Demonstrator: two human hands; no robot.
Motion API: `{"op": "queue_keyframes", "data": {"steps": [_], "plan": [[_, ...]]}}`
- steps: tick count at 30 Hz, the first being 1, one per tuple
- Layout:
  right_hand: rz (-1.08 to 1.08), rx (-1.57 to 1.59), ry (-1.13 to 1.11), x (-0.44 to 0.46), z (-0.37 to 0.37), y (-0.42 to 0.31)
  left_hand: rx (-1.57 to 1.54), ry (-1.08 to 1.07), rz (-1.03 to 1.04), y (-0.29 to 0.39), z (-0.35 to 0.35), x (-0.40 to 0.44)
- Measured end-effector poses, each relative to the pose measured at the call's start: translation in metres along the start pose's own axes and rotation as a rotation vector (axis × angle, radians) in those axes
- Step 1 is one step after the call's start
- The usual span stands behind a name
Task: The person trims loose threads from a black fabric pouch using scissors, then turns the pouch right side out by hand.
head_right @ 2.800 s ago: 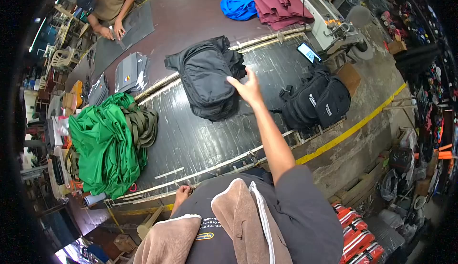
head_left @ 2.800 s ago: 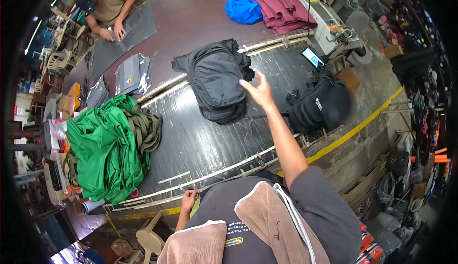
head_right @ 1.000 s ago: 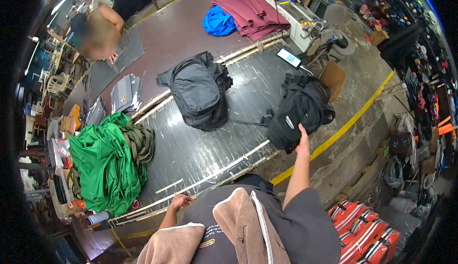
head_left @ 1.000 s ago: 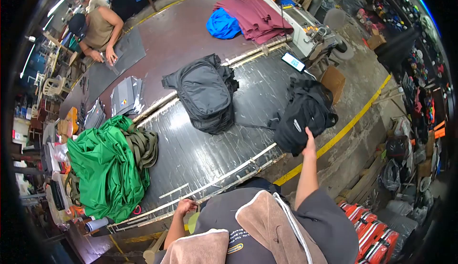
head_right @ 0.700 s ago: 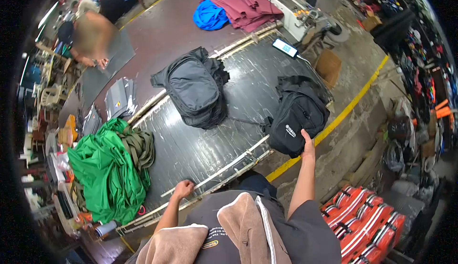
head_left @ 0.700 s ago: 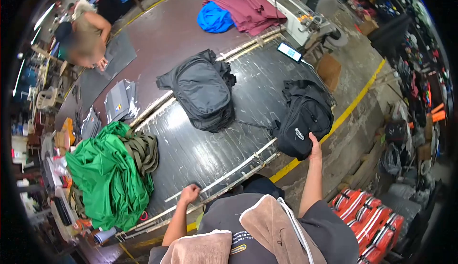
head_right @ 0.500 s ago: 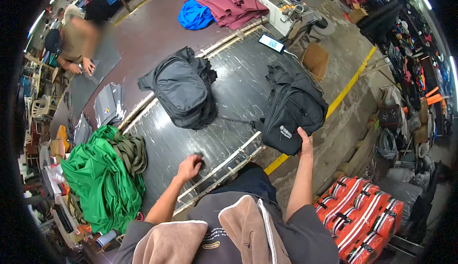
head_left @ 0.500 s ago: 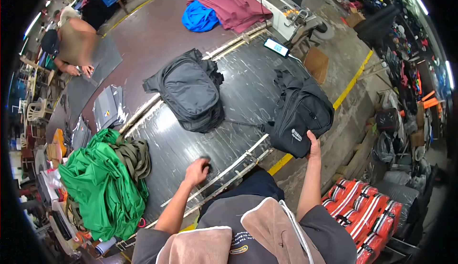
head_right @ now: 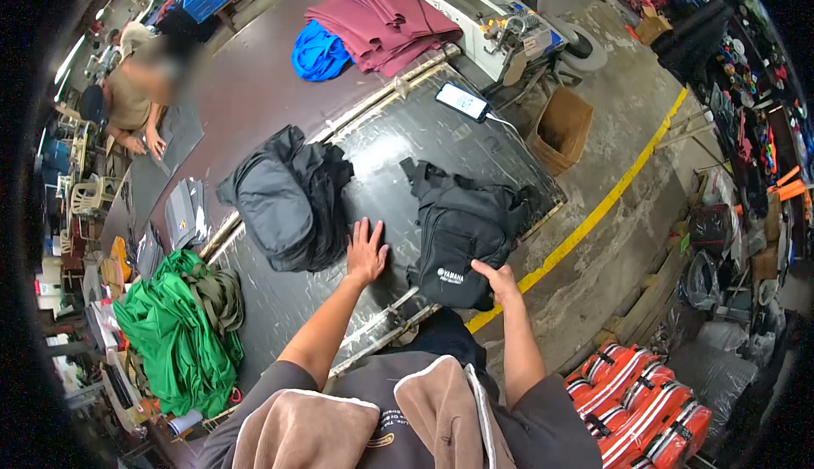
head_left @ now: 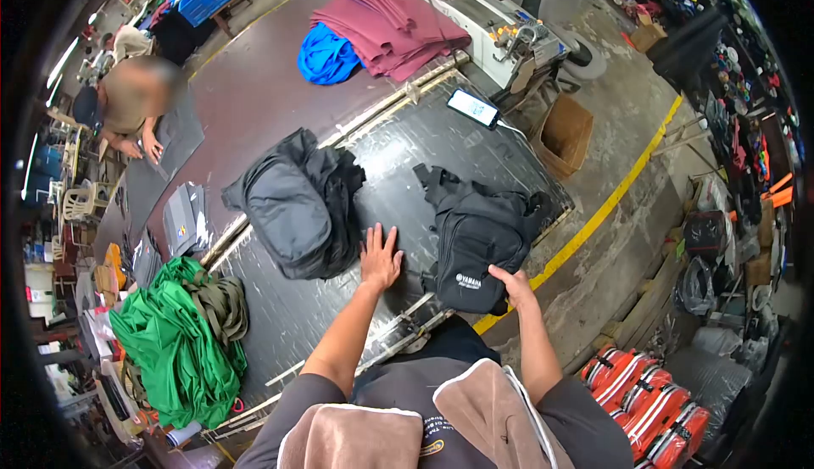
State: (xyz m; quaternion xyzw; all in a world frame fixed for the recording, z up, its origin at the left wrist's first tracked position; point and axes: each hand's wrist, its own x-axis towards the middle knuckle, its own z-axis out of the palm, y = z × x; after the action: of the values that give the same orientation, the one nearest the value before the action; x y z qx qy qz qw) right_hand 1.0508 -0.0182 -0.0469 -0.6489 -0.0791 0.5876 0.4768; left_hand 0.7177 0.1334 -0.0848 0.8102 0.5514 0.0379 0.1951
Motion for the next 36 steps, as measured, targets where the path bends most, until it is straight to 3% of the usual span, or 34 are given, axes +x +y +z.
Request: {"op": "queue_keyframes", "data": {"steps": [5, 6, 12, 15, 20, 26, 31, 33, 36], "plan": [[-0.062, -0.113, 0.047, -0.014, 0.014, -0.022, 0.011, 0.195, 0.001, 0.0, 0.022, 0.012], [-0.137, -0.125, 0.076, -0.018, 0.02, -0.028, 0.009, 0.187, -0.007, -0.002, 0.025, 0.014], [-0.077, 0.089, 0.007, -0.007, 0.017, -0.013, 0.003, 0.121, -0.049, -0.002, 0.023, 0.018], [0.016, 0.101, -0.063, 0.006, 0.006, -0.006, -0.005, 0.102, -0.051, -0.004, 0.023, 0.018], [-0.049, 0.003, -0.102, 0.012, 0.003, -0.021, -0.02, 0.09, -0.043, -0.006, 0.023, 0.02], [-0.198, -0.233, -0.341, 0.001, 0.061, -0.154, -0.027, 0.067, -0.036, -0.01, 0.024, 0.019], [-0.203, -0.31, -0.558, 0.019, 0.138, -0.221, -0.026, 0.003, -0.021, -0.018, 0.038, 0.002], [-0.284, -0.527, -0.535, 0.046, 0.154, -0.22, -0.025, -0.01, -0.015, -0.021, 0.044, 0.001], [-0.316, -0.462, -0.663, 0.083, 0.209, -0.266, -0.019, -0.041, 0.0, -0.029, 0.053, -0.003]]}}
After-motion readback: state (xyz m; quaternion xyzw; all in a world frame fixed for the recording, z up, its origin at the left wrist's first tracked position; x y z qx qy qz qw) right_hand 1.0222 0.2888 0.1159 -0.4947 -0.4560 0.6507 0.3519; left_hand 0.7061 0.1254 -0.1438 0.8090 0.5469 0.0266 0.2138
